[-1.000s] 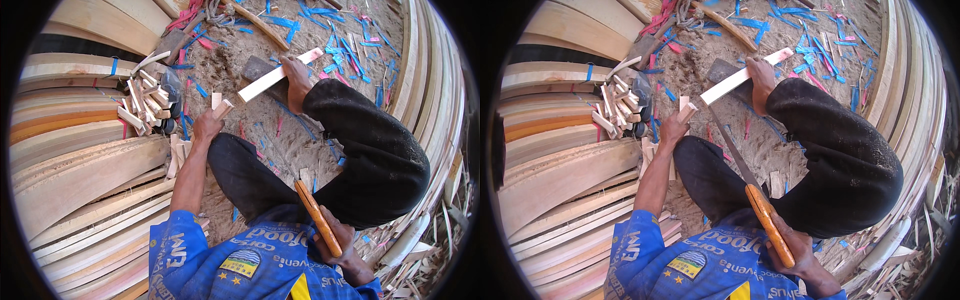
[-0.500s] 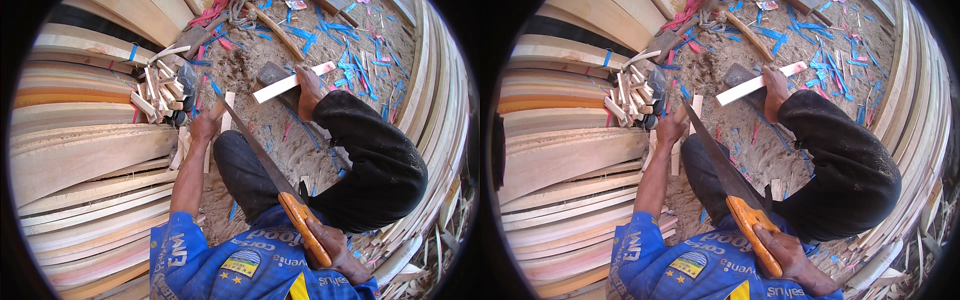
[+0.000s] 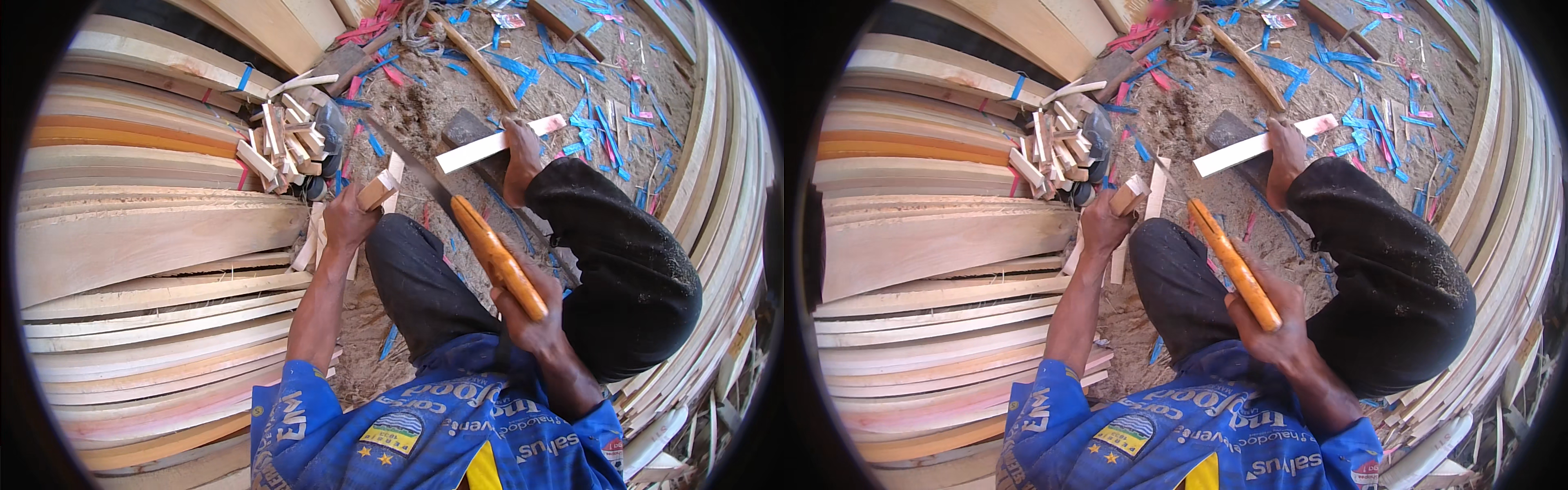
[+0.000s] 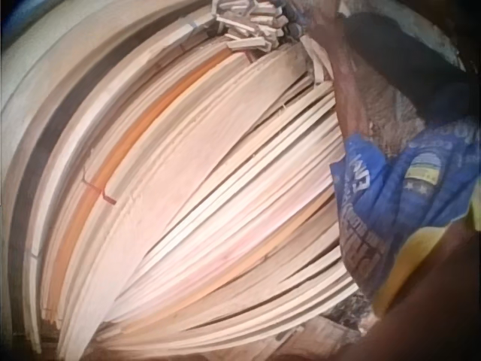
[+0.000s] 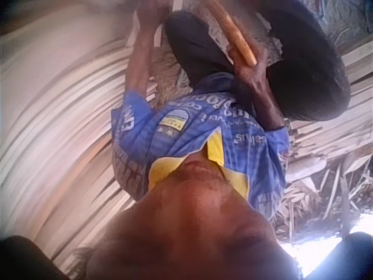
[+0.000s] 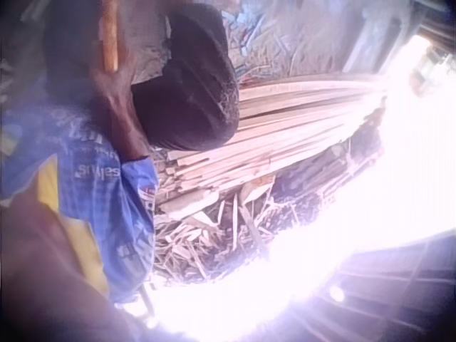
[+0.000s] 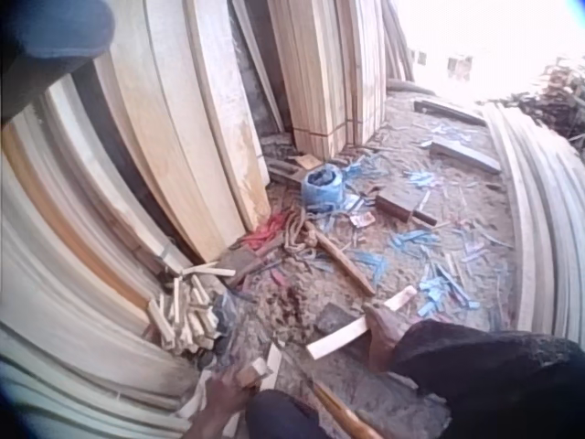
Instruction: The person uses a hand saw to cut thin wooden strips into smaller pieces. They hold the wood with one hand and saw with the other, placing the cut pieces into a pile.
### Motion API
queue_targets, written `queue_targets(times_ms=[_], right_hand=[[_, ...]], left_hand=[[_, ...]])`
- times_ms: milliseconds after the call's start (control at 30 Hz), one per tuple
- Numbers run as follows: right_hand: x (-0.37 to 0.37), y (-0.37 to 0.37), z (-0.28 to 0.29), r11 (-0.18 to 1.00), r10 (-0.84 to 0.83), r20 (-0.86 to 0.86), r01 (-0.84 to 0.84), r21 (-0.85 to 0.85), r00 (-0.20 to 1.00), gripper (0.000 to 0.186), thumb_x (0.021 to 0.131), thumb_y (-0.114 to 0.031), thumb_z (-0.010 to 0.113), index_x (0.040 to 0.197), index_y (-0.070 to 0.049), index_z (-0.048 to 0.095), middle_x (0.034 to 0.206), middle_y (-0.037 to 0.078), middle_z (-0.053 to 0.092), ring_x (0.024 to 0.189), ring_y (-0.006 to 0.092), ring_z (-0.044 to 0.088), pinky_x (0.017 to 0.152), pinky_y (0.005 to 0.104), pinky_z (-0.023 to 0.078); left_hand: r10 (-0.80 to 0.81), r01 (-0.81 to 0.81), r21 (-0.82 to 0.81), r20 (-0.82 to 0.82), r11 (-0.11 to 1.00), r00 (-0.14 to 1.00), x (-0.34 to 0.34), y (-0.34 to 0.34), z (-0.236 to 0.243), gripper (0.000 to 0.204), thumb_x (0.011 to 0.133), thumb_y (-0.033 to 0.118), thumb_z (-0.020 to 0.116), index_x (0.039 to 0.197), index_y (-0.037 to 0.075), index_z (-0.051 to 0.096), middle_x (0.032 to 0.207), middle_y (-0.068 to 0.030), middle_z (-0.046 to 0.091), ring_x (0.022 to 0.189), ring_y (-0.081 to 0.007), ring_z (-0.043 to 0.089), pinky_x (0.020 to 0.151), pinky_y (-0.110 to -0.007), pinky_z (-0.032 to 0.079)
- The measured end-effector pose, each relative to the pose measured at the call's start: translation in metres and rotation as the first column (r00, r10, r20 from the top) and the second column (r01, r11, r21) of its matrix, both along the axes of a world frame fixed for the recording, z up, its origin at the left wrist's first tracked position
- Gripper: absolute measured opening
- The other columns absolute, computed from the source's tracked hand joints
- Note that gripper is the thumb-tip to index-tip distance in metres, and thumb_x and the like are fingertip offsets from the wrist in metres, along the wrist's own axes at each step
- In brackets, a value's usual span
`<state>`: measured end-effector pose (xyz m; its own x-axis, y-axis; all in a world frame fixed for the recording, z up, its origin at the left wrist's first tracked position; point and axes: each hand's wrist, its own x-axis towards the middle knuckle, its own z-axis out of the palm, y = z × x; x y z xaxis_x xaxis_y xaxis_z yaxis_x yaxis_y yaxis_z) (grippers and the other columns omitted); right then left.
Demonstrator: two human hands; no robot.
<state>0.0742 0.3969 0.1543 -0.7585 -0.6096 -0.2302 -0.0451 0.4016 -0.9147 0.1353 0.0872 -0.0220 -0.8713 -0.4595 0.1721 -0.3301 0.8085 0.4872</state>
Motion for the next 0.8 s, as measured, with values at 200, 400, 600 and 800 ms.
queue_targets(times_ms=[200, 400, 600, 800], right_hand=[[-0.024, 0.036, 0.096, 0.957, -0.281, -0.074, 0.285, 0.06, 0.957, 0.066, 0.081, -0.028, 0.068, 0.134, 0.008, 0.051, 0.08, 0.01, 0.068, 0.073, 0.0142, 0.065, 0.079, 0.0295, 0.052], [-0.056, 0.145, 0.118, 0.837, -0.324, 0.156, 0.359, -0.413, 0.933, 0.023, 0.091, -0.018, 0.055, 0.101, 0.002, 0.048, 0.079, 0.011, 0.05, 0.077, 0.0176, 0.045, 0.085, 0.0336, 0.038], [-0.063, 0.113, 0.115, 0.74, -0.349, 0.219, 0.411, -0.532, 0.911, 0.019, 0.091, -0.015, 0.052, 0.098, 0.002, 0.049, 0.075, 0.005, 0.04, 0.076, 0.0158, 0.04, 0.082, 0.0357, 0.036], [-0.063, 0.094, 0.118, 0.776, -0.278, 0.193, 0.338, -0.532, 0.941, 0.015, 0.09, -0.016, 0.054, 0.083, -0.007, 0.044, 0.071, 0.002, 0.038, 0.069, 0.0136, 0.041, 0.071, 0.0315, 0.037]], left_hand=[[0.238, -0.265, -0.011, 0.473, 0.964, 0.848, 0.066, -0.058, -0.012, 0.055, 0.067, 0.035, 0.085, 0.11, 0.005, 0.066, 0.096, -0.0212, 0.071, 0.087, -0.0378, 0.069, 0.078, -0.045, 0.054], [0.3, -0.353, 0.057, 0.414, 0.934, 0.859, 0.057, -0.088, -0.014, 0.052, 0.072, 0.046, 0.083, 0.095, 0.001, 0.07, 0.085, -0.0207, 0.071, 0.08, -0.035, 0.071, 0.074, -0.043, 0.054], [0.114, -0.397, 0.749, 0.401, 0.531, 0.909, -0.109, 0.054, -0.059, 0.059, 0.08, 0.045, 0.078, 0.104, -0.006, 0.063, 0.077, -0.0141, 0.068, 0.065, -0.0205, 0.069, 0.05, -0.03, 0.054], [0.144, -0.313, 0.902, 0.282, 0.298, 0.949, -0.106, 0.083, -0.079, 0.04, 0.084, 0.019, 0.074, 0.108, -0.009, 0.058, 0.081, -0.0157, 0.068, 0.059, -0.0195, 0.069, 0.045, -0.028, 0.055]])
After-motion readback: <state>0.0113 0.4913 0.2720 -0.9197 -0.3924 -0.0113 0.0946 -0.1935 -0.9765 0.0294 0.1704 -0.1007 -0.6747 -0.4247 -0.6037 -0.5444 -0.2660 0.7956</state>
